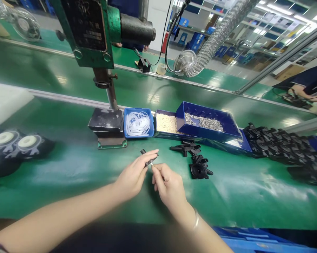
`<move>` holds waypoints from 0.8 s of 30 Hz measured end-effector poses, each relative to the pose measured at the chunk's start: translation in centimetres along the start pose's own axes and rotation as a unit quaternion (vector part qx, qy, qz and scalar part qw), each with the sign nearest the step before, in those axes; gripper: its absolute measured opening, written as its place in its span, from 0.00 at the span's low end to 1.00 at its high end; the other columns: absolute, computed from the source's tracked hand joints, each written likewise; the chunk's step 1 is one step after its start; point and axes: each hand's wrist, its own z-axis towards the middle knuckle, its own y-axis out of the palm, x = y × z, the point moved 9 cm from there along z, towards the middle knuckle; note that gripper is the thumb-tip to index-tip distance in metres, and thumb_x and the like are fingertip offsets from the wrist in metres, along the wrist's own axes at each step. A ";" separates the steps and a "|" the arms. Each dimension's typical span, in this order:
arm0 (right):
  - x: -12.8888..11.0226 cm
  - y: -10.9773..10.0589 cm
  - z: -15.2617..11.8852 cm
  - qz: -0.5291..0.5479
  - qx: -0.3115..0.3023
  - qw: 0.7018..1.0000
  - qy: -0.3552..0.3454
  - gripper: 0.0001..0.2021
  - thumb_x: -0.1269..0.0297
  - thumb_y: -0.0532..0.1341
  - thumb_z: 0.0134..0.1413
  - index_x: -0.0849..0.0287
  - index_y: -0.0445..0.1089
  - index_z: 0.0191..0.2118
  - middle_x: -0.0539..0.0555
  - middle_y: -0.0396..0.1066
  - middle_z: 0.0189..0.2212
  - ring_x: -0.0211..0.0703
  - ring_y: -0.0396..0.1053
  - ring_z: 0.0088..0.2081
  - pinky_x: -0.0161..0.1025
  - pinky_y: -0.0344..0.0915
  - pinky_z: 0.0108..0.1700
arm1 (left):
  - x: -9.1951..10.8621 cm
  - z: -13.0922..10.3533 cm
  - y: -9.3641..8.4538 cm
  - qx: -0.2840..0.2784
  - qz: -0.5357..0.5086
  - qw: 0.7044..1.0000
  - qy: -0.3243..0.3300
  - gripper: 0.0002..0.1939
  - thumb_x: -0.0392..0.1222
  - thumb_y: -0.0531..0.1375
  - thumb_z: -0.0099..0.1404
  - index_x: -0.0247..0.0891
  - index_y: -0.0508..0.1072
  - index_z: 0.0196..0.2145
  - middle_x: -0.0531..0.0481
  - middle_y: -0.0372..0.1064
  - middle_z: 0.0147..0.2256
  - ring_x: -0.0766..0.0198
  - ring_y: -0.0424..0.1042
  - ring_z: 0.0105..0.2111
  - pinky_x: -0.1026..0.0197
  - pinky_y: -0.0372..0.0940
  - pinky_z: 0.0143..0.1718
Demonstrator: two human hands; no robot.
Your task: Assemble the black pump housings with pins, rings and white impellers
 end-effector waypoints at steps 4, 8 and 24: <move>1.4 1.1 0.5 0.093 -0.023 0.994 0.041 0.14 0.57 0.52 0.68 0.55 0.63 0.30 0.46 0.64 0.17 0.36 0.63 0.19 0.36 0.61 0.31 | -0.6 0.2 0.1 -0.020 0.040 0.999 0.029 0.27 0.27 0.48 0.70 0.42 0.59 0.64 0.45 0.58 0.64 0.59 0.57 0.65 0.52 0.54 0.67; 3.8 2.1 0.8 0.369 -0.065 0.913 0.162 0.15 0.52 0.63 0.59 0.55 0.65 0.44 0.46 0.71 0.22 0.36 0.67 0.20 0.34 0.64 0.28 | 0.0 0.9 0.4 -0.075 0.112 0.987 0.083 0.26 0.31 0.48 0.71 0.43 0.57 0.65 0.44 0.58 0.65 0.59 0.59 0.64 0.53 0.58 0.64; 3.1 6.5 -1.6 0.506 -0.261 0.785 0.245 0.20 0.55 0.68 0.55 0.56 0.73 0.52 0.58 0.75 0.45 0.47 0.74 0.43 0.44 0.67 0.51 | 8.6 -1.8 -12.4 0.052 0.291 0.936 0.189 0.33 0.50 0.63 0.64 0.42 0.59 0.62 0.36 0.59 0.59 0.48 0.59 0.61 0.47 0.55 0.64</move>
